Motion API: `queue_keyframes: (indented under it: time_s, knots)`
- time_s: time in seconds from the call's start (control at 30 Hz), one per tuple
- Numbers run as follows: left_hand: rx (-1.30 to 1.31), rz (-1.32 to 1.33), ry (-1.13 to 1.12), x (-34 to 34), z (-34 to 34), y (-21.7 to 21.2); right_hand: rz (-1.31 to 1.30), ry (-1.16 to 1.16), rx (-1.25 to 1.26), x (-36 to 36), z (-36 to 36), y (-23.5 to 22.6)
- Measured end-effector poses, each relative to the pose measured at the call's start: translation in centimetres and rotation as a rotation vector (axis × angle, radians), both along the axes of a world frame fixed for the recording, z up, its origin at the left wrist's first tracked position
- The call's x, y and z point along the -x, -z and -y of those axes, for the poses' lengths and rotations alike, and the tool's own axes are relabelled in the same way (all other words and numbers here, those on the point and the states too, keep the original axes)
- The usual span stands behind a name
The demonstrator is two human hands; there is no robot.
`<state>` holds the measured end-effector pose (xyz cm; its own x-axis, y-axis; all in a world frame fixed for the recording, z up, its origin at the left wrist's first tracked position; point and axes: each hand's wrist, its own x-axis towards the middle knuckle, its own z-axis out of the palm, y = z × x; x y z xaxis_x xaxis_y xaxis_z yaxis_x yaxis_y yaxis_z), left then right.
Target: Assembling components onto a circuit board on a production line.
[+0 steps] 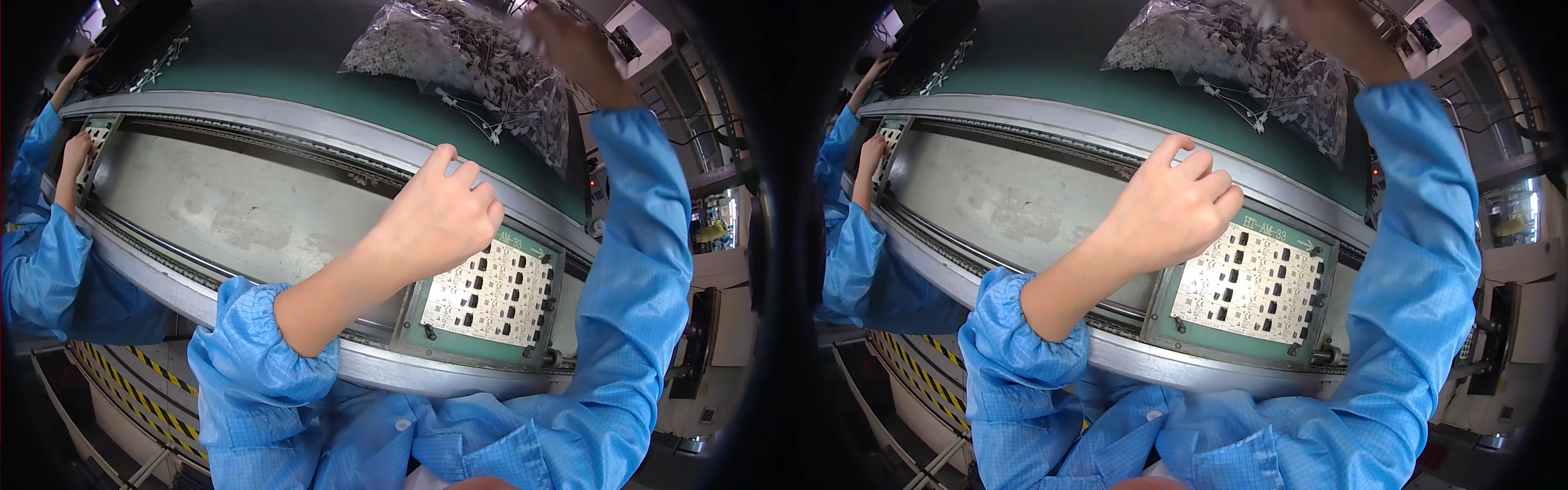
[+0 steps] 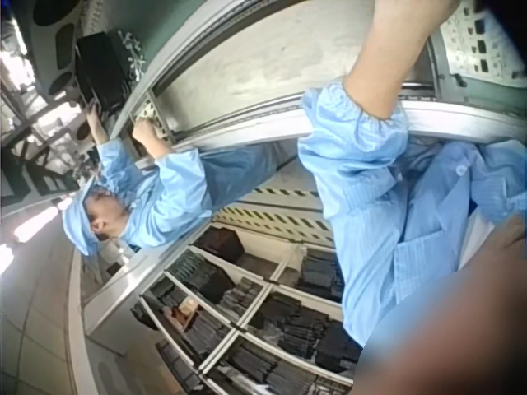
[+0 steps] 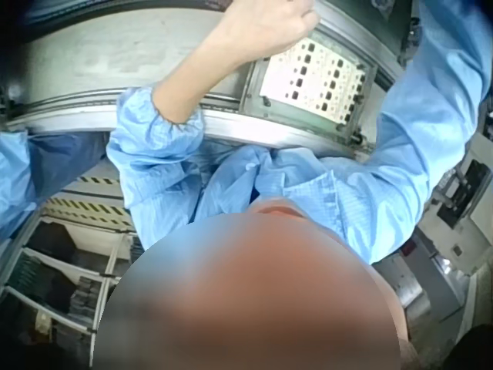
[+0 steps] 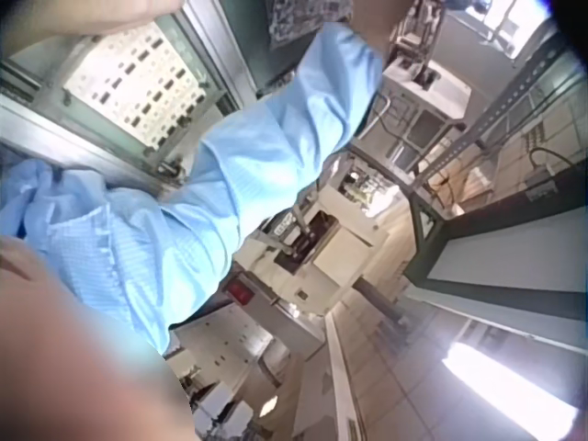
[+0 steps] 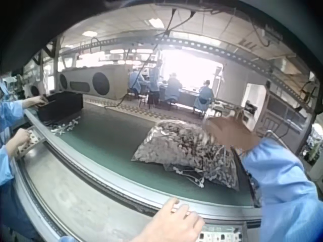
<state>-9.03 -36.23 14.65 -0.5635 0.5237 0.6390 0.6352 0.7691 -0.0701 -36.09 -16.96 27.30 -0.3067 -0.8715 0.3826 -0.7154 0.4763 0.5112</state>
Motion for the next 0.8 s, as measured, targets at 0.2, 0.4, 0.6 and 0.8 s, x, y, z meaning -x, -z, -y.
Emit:
queue_keyframes:
  time_s: [0.2, 0.4, 0.6, 0.8]
  knots:
    - [-0.022, 0.0, 0.035, 0.4, -0.4, 0.3, -0.01, -0.454, -0.34, -5.5, 1.5, 7.7]
    - [-0.033, 0.02, 0.013, 1.1, -0.3, 1.1, 0.391, -0.181, -0.388, -6.5, 1.0, 11.0]
    - [0.025, 0.111, -0.189, 2.9, 2.5, 1.2, 0.556, -0.075, -0.289, -7.9, -1.1, 10.0]
    - [-0.068, 0.068, -0.358, 6.8, 7.0, 3.6, 0.896, -0.145, -0.065, -8.6, -2.1, 8.8]
